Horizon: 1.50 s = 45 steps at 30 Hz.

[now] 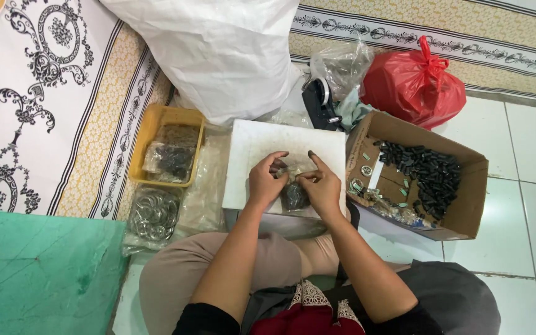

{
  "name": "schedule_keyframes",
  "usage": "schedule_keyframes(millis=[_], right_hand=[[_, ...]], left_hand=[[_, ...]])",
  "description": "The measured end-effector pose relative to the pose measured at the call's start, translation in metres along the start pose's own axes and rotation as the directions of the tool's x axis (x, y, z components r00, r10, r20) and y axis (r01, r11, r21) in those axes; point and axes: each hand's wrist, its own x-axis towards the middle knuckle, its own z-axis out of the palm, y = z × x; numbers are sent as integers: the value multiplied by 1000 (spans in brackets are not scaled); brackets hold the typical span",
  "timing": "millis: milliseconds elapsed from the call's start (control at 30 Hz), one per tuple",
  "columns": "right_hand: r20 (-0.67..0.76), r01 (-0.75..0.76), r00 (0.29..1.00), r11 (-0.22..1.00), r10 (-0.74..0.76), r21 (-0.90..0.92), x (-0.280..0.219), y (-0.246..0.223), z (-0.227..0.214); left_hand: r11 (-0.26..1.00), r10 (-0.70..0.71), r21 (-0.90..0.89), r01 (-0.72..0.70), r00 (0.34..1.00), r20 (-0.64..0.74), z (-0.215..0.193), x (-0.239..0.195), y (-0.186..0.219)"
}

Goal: Assembling small metal hardware components by inserting pins into frames and organizing them on a foam pad

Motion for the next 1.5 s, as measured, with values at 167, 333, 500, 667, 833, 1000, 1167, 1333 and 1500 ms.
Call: schedule_keyframes(millis=[167,333,500,667,833,1000,1167,1333,1500], right_hand=[[108,-14,994,981,35,-193,-9,-69,-27],[176,-47,980,973,89,-228,11,-70,-29],[190,-118,973,988,135,-98,19,-44,-19],[182,-178,975,945,130,275,15,-3,-28],[272,-145,958,973,92,181,-27,-31,-45],[260,-13,966,994,-15,105,-30,-29,-30],[-53,317,945,944,-322,-91,-8,-14,-30],[-9,30,1000,996,-30,86,-43,-64,-31],[-199,649,720,747,-664,-143,-30,38,1]], left_hand=[[1000,26,-19,-25,999,29,1,0,-3],[998,57,-10,-57,996,63,-3,-3,3],[999,22,22,-24,995,102,-9,-8,17],[999,18,38,-26,982,188,-9,1,6],[999,22,39,-32,974,227,-1,2,-8],[933,72,-359,-12,985,154,7,4,-13],[963,153,-212,-168,985,-85,-2,4,10],[999,31,43,-22,975,-221,-13,9,8],[858,-176,472,203,979,-102,-12,4,3]])
